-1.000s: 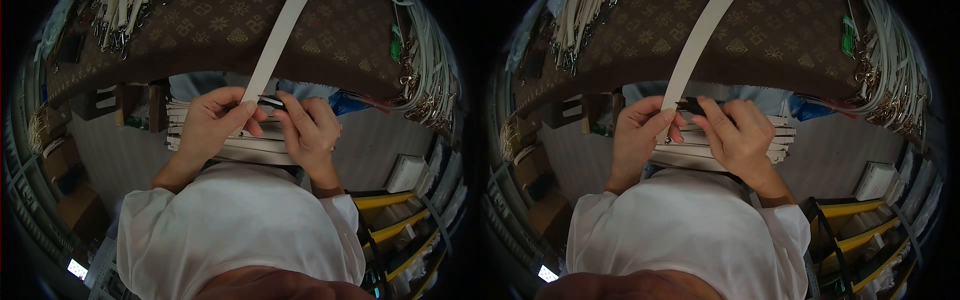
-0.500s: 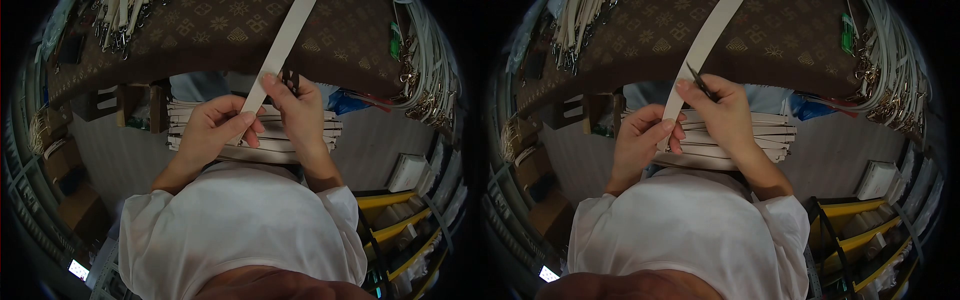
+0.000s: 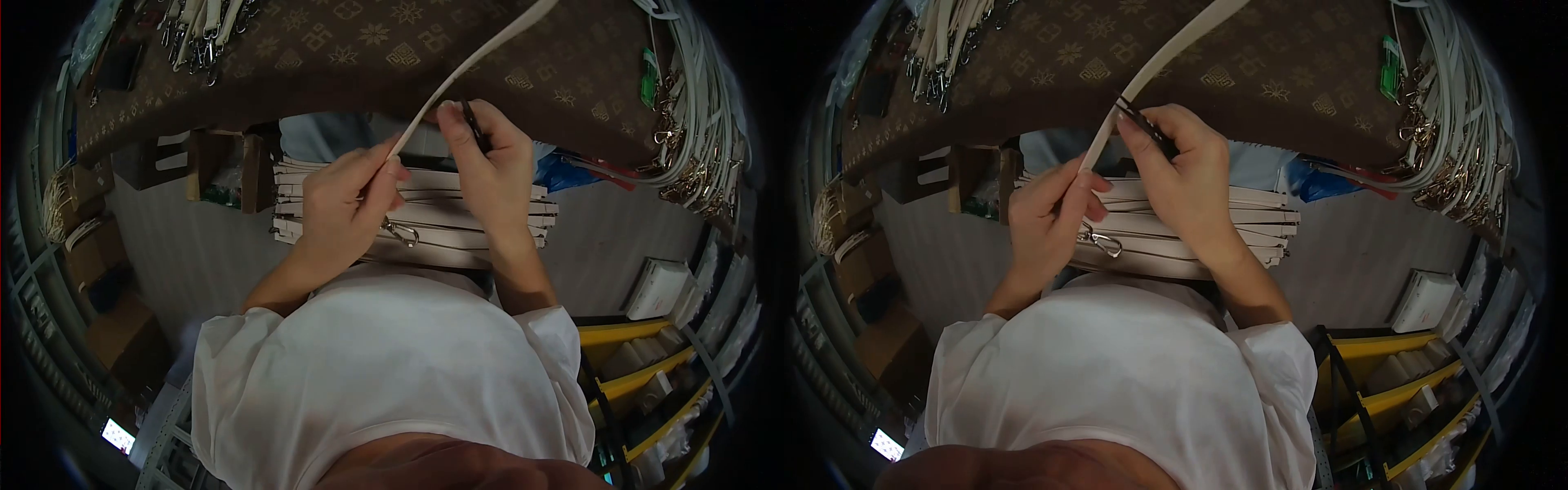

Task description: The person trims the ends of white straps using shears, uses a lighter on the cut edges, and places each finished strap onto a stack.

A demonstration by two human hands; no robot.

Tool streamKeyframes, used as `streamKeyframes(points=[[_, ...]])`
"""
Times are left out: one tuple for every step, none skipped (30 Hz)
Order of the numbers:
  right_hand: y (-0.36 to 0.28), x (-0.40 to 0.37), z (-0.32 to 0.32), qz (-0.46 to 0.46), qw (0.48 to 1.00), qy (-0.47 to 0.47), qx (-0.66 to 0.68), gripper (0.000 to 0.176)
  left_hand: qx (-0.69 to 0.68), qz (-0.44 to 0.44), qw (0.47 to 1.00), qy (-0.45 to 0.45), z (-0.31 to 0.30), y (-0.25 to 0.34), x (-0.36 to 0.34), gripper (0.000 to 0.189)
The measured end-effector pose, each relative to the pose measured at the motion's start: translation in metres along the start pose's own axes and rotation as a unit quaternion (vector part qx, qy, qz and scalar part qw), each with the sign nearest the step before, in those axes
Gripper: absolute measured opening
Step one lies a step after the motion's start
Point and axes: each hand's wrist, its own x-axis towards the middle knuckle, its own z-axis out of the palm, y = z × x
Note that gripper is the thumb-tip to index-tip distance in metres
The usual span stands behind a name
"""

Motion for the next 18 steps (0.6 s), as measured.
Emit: streamKeyframes(points=[[-0.001, 0.001, -0.001, 0.001, 1.000, 0.002, -0.003, 0.014, 0.000, -0.001, 1.000, 0.004, -0.006, 0.003, 0.001, 0.029], [-0.002, 0.002, -0.002, 0.001, 1.000, -0.001, -0.003, 0.014, -0.181, -0.128, 0.973, -0.067, -0.014, 0.009, 0.004, 0.029], [-0.004, 0.002, -0.004, 0.010, 1.000, 0.000, -0.004, 0.014, -0.354, -0.248, 0.892, -0.134, -0.018, 0.012, 0.006, 0.029], [-0.005, 0.002, -0.006, 0.019, 1.000, 0.000, -0.005, 0.013, -0.356, -0.248, 0.891, -0.131, -0.018, 0.012, 0.005, 0.029], [-0.004, 0.002, -0.009, 0.019, 1.000, -0.004, -0.005, 0.013, -0.374, -0.232, 0.887, -0.137, -0.018, 0.013, 0.005, 0.029], [-0.002, 0.002, -0.012, -0.001, 1.000, -0.002, -0.020, 0.013, -0.391, -0.216, 0.883, -0.143, -0.018, 0.013, 0.004, 0.030], [-0.001, 0.001, -0.013, -0.021, 0.999, 0.000, -0.035, 0.013, -0.392, -0.217, 0.883, -0.139, -0.017, 0.013, 0.003, 0.030], [-0.002, 0.000, -0.013, -0.021, 0.999, -0.005, -0.035, 0.013, -0.393, -0.206, 0.886, -0.135, -0.014, 0.013, 0.003, 0.030], [-0.004, -0.003, -0.013, -0.039, 0.998, 0.034, -0.039, 0.014, -0.394, -0.195, 0.889, -0.130, -0.012, 0.013, 0.002, 0.030], [-0.005, -0.006, -0.013, -0.057, 0.995, 0.072, -0.043, 0.014, -0.396, -0.196, 0.888, -0.126, -0.013, 0.013, 0.002, 0.030], [-0.005, -0.008, -0.014, -0.056, 0.995, 0.068, -0.044, 0.014, -0.384, -0.188, 0.894, -0.132, -0.013, 0.014, 0.002, 0.030], [-0.002, -0.011, -0.016, -0.104, 0.990, 0.078, -0.062, 0.016, -0.372, -0.180, 0.900, -0.138, -0.014, 0.015, 0.002, 0.031], [-0.001, -0.014, -0.019, -0.151, 0.981, 0.088, -0.080, 0.019, -0.374, -0.181, 0.899, -0.136, -0.014, 0.015, 0.002, 0.031], [-0.001, -0.017, -0.022, -0.150, 0.982, 0.086, -0.081, 0.019, -0.374, -0.176, 0.900, -0.139, -0.014, 0.015, 0.002, 0.031], [-0.002, -0.022, -0.026, -0.192, 0.967, 0.054, -0.159, 0.023, -0.373, -0.172, 0.901, -0.143, -0.014, 0.015, 0.002, 0.031], [-0.003, -0.026, -0.027, -0.233, 0.944, 0.021, -0.234, 0.027, -0.374, -0.172, 0.900, -0.142, -0.014, 0.015, 0.002, 0.031], [-0.004, -0.029, -0.028, -0.232, 0.944, 0.020, -0.235, 0.027, -0.384, -0.175, 0.895, -0.146, -0.015, 0.015, 0.002, 0.031], [-0.005, -0.032, -0.027, -0.257, 0.928, 0.006, -0.270, 0.031, -0.393, -0.177, 0.890, -0.149, -0.015, 0.015, 0.002, 0.030]])
